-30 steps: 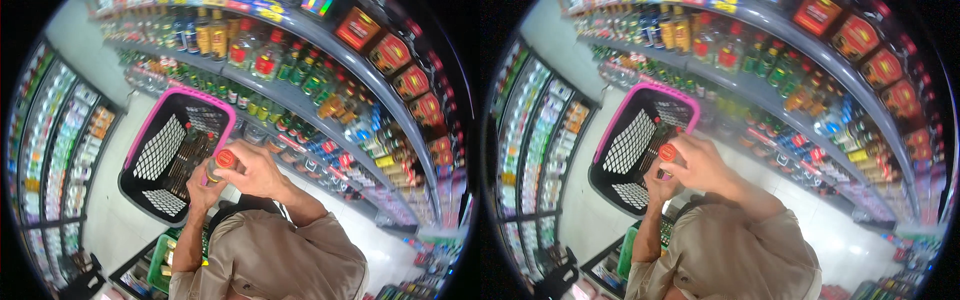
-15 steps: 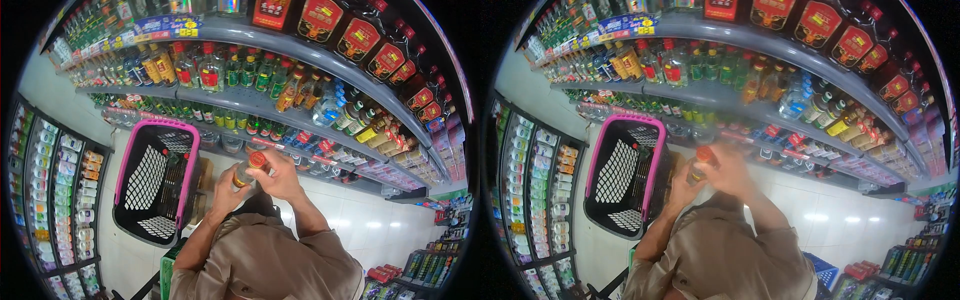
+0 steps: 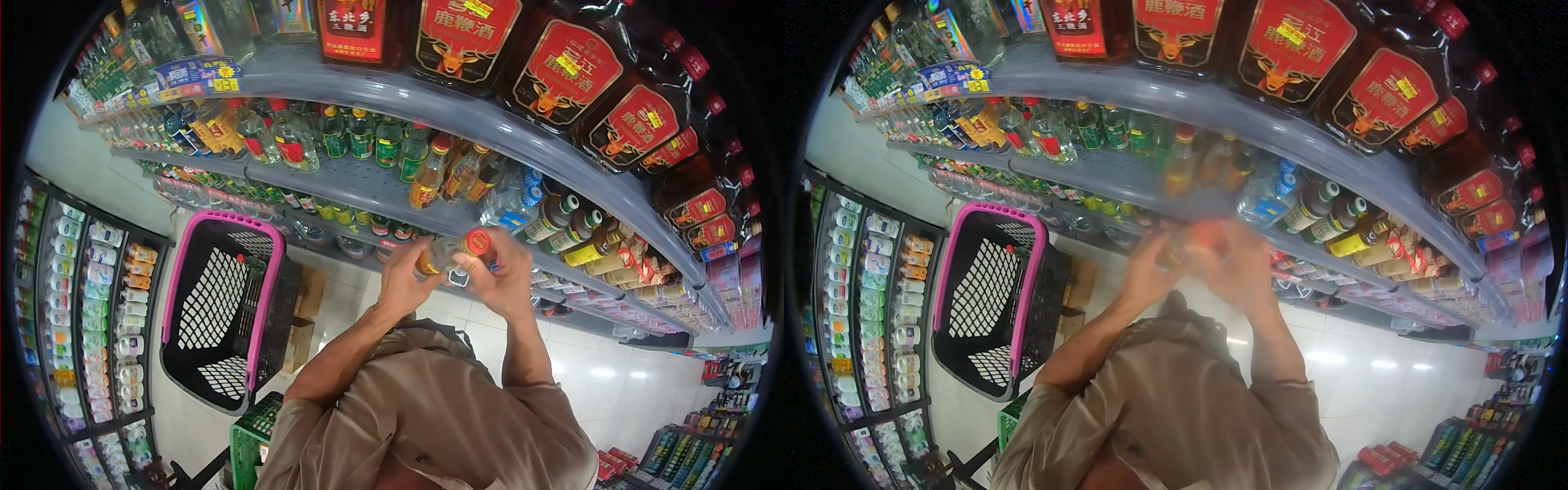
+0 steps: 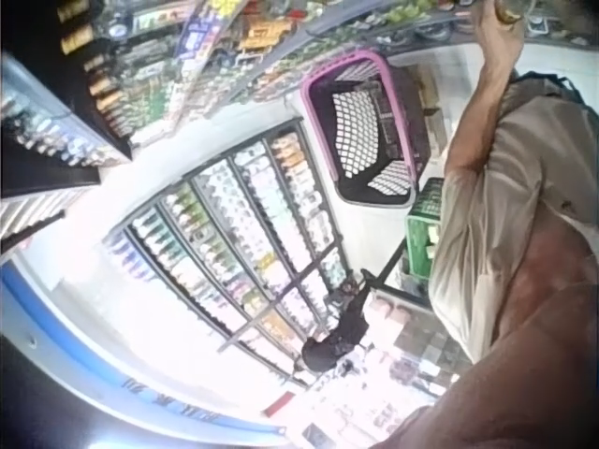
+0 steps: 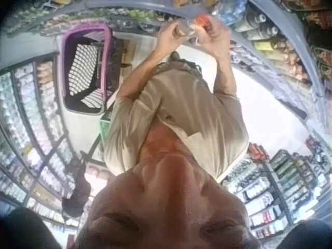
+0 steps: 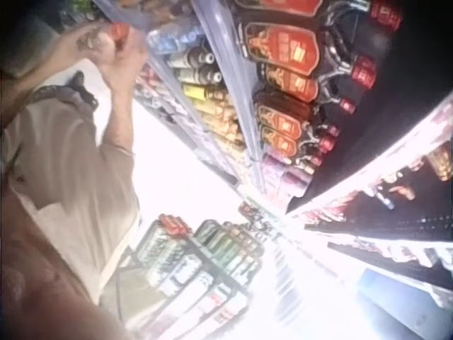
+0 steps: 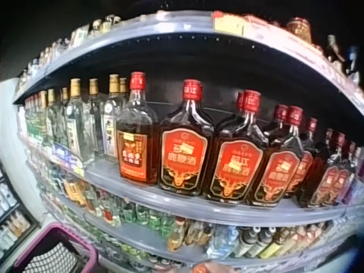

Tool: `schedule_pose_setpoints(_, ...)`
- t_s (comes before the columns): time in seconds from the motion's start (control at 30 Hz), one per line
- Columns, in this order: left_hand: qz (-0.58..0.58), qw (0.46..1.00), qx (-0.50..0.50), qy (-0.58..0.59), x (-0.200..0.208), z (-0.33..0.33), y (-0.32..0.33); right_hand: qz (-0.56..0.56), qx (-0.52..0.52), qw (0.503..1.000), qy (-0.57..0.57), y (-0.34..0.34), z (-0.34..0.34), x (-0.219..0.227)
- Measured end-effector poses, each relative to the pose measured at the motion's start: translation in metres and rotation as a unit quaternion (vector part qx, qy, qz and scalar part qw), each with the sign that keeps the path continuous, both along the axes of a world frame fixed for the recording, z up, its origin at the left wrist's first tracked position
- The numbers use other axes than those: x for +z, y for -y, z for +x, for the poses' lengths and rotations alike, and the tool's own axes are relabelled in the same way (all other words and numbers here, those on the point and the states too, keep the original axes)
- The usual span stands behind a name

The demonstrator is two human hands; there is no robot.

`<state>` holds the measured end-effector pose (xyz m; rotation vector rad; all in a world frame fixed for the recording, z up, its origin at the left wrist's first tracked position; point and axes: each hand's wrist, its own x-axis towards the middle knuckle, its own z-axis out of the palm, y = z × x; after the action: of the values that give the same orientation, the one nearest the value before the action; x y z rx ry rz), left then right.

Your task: Stocking and organizing spirit bottles on supermarket shelves from a shopping basket.

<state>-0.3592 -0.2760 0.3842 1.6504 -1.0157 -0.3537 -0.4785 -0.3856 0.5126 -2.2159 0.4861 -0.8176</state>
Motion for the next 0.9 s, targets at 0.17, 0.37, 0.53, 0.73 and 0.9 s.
schedule_pose_setpoints(0.17, -0.004, 0.999, 0.026, -0.029, -0.007, -0.010, 0.050, 0.023, -0.025, 0.999, 0.004, 0.040, -0.001, 0.000)
schedule_pose_setpoints(0.37, -0.020, 0.996, 0.083, -0.029, -0.019, -0.016, 0.087, -0.032, -0.039, 0.999, -0.008, 0.076, 0.001, -0.002)
schedule_pose_setpoints(0.53, 0.036, 0.995, 0.077, -0.051, -0.026, -0.011, 0.111, -0.065, -0.062, 0.995, -0.048, 0.101, 0.011, -0.009)
schedule_pose_setpoints(0.73, 0.050, 0.993, 0.089, -0.055, -0.034, -0.011, 0.125, -0.003, -0.053, 0.995, -0.087, 0.116, 0.013, -0.016)
schedule_pose_setpoints(0.9, 0.072, 0.992, 0.085, -0.055, -0.042, -0.014, 0.133, -0.038, -0.048, 0.996, -0.066, 0.126, 0.018, -0.028)
